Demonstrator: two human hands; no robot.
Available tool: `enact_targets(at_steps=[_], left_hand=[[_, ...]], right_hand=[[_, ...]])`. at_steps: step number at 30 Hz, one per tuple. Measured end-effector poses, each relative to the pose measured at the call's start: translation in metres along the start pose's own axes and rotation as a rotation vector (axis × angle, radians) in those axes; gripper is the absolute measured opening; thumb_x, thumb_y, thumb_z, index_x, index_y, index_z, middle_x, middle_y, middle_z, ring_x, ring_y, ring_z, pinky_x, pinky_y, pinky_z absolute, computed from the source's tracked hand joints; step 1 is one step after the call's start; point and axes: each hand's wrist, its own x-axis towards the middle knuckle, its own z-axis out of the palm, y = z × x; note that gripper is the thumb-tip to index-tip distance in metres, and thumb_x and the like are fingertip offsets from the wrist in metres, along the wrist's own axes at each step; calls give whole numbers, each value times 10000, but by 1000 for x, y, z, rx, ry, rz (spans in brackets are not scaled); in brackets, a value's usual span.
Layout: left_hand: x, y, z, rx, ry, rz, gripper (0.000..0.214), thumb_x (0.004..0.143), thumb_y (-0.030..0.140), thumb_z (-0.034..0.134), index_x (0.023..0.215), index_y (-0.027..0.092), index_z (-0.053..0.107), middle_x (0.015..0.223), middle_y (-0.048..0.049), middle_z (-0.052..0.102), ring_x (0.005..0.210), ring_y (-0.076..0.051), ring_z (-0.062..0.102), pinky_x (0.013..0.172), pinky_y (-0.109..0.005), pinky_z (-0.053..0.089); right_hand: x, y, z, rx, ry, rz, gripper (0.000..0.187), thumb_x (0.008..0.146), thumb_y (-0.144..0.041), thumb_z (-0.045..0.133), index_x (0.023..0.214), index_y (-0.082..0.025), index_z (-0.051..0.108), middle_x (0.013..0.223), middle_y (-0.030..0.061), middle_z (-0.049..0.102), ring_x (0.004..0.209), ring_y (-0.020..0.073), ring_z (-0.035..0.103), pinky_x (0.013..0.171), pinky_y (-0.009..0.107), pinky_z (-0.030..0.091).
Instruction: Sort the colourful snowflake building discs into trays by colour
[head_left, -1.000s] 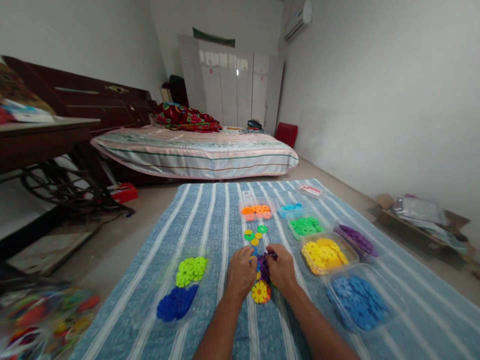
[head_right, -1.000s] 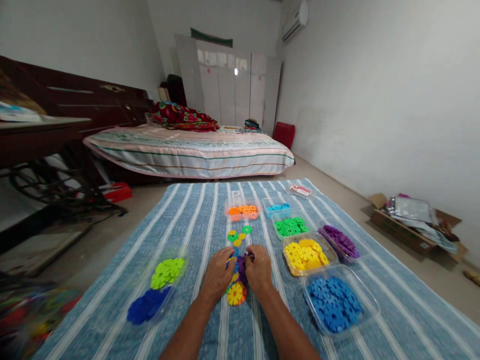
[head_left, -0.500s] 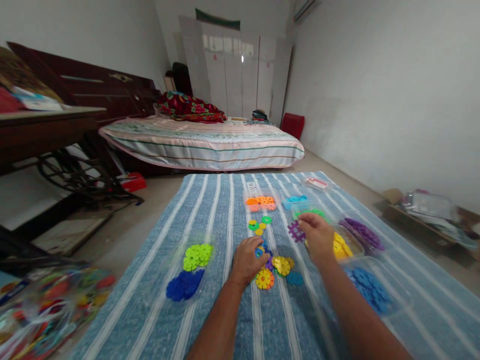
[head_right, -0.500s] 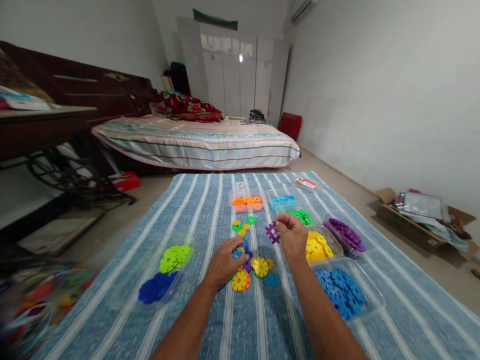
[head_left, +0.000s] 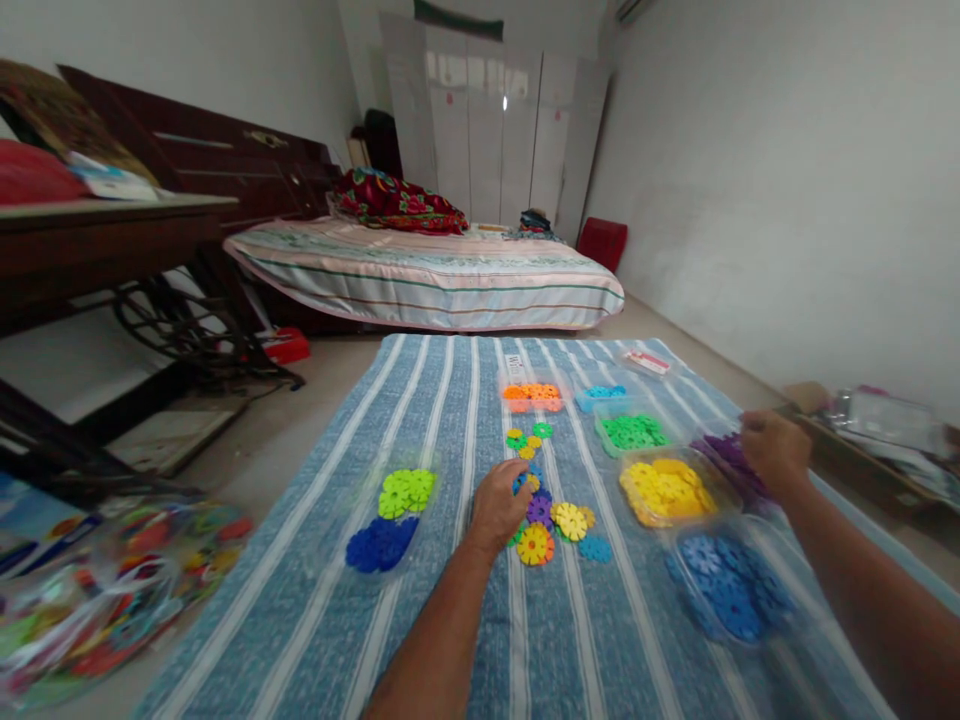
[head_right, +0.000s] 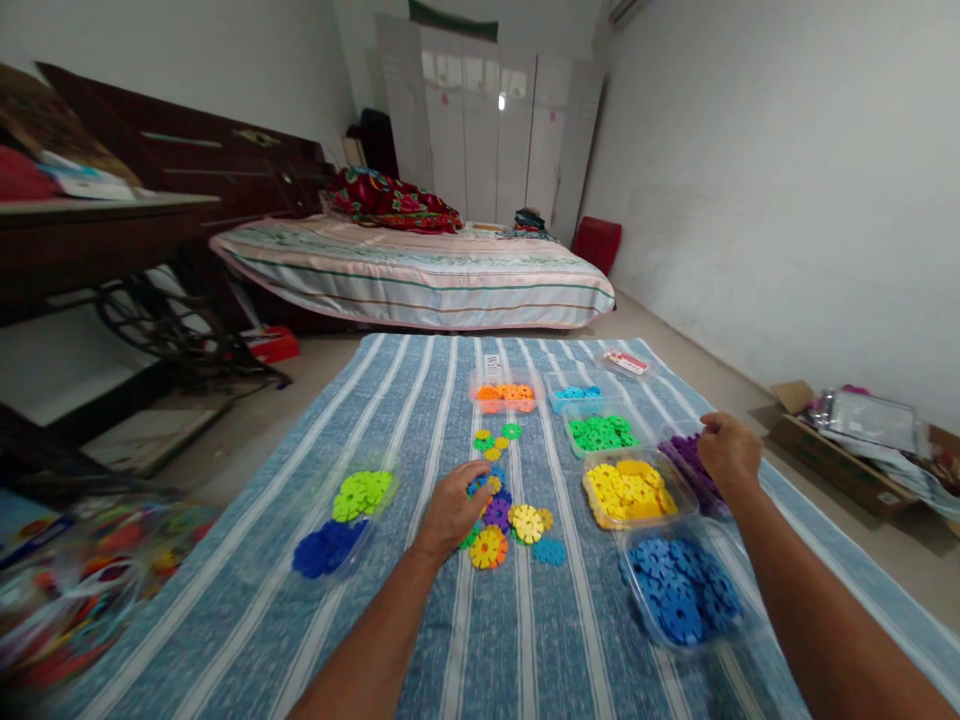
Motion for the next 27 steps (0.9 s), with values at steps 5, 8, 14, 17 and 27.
enact_targets(at_steps=[5, 8, 14, 17, 27], left_hand=[[3, -6, 2, 37, 126, -74, 235, 776, 161, 506, 969, 167, 641, 1084, -88, 667, 1039, -186, 608, 955, -334, 464], [4, -9, 3, 76, 167, -114, 212, 768, 151, 502, 928, 177, 639, 1037, -77, 676, 995, -185, 622, 924, -329, 480], [2, -9, 3, 127, 189, -112, 194, 760, 122, 494, 883, 181, 633, 964, -63, 679, 951, -178, 626, 896, -316, 488], [1, -7, 1, 139, 182, -116, 192, 762, 130, 500, 890, 180, 633, 971, -64, 675, 948, -174, 625, 894, -311, 488], [0, 0, -3, 141, 47, -67, 228, 729, 341, 634, 903, 198, 674, 1173, -90, 615, 1094, -224, 577, 955, -363, 466]], right_hand=[[-41, -34, -2, -22, -46, -224, 277, 736, -259, 444, 845, -174, 684, 889, 115, 670, 810, 245, 604, 750, 386, 453], [-96, -85, -1, 168, -220, -512, 258, 815, -317, 439, 865, -207, 668, 894, 69, 678, 843, 212, 611, 791, 351, 470], [-175, -169, 17, 58, -654, -675, 179, 832, -220, 480, 782, -193, 650, 882, 84, 648, 904, 219, 580, 800, 332, 436], [-184, -180, 31, 13, -692, -642, 147, 806, -268, 531, 776, -188, 650, 896, 107, 643, 945, 252, 561, 805, 364, 422], [-190, -175, 34, 181, -691, -506, 91, 741, -203, 552, 730, -250, 629, 887, 78, 652, 922, 247, 592, 814, 377, 441]])
